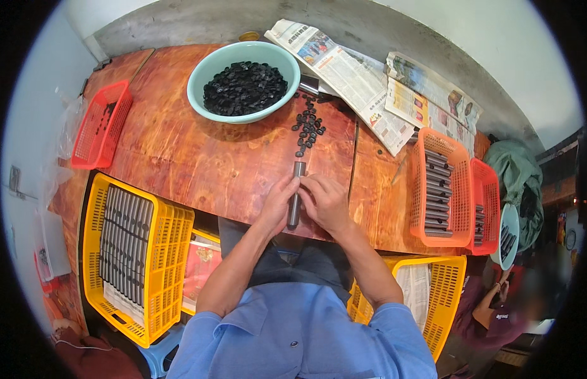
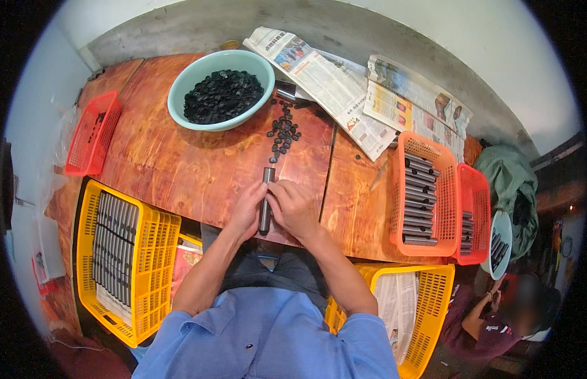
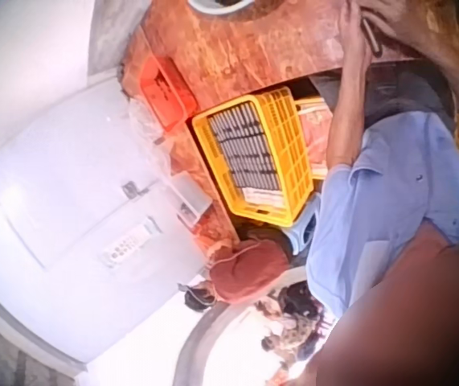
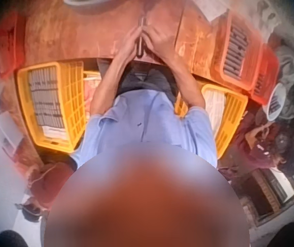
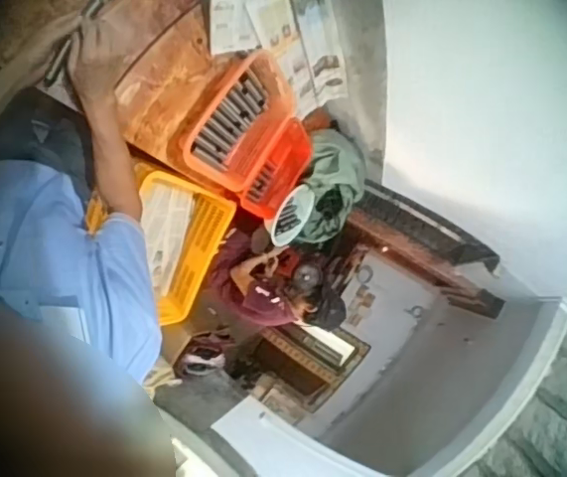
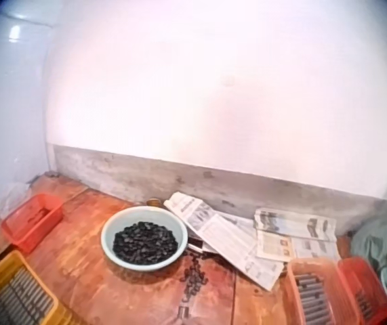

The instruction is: The person repeatedly picks small dark seeds from a bowl and places them into a cylindrical metal tool on a wooden table. The person then removes the filled tool and places it into a yellow basket. This cycle is repeated multiple times.

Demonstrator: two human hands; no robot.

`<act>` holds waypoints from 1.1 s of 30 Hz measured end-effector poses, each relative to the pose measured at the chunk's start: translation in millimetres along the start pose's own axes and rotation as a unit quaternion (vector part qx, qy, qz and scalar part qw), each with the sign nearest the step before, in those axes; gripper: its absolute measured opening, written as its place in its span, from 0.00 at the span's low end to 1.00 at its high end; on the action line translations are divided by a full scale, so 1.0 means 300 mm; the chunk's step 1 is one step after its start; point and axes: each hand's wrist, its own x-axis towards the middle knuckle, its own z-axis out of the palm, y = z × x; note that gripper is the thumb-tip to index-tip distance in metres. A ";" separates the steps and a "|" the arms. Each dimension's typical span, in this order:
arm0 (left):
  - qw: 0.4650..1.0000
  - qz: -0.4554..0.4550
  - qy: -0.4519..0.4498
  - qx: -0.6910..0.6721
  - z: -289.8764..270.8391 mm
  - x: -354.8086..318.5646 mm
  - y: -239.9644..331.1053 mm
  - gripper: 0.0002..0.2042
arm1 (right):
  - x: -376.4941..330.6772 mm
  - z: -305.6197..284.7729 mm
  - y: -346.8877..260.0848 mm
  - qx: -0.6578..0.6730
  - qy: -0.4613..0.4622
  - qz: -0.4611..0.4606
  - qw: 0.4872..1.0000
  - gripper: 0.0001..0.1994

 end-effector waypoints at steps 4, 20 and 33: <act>0.996 -0.059 -0.005 0.063 0.043 -0.057 0.032 0.15 | -0.016 -0.025 -0.027 0.218 -0.009 0.261 0.940 0.14; 0.972 -0.115 -0.049 0.197 0.083 -0.080 0.008 0.19 | -0.064 -0.084 0.037 0.450 -0.029 0.418 0.789 0.17; 0.960 -0.077 -0.091 0.251 0.048 -0.047 0.012 0.14 | -0.047 -0.106 0.094 0.448 -0.009 0.369 0.814 0.18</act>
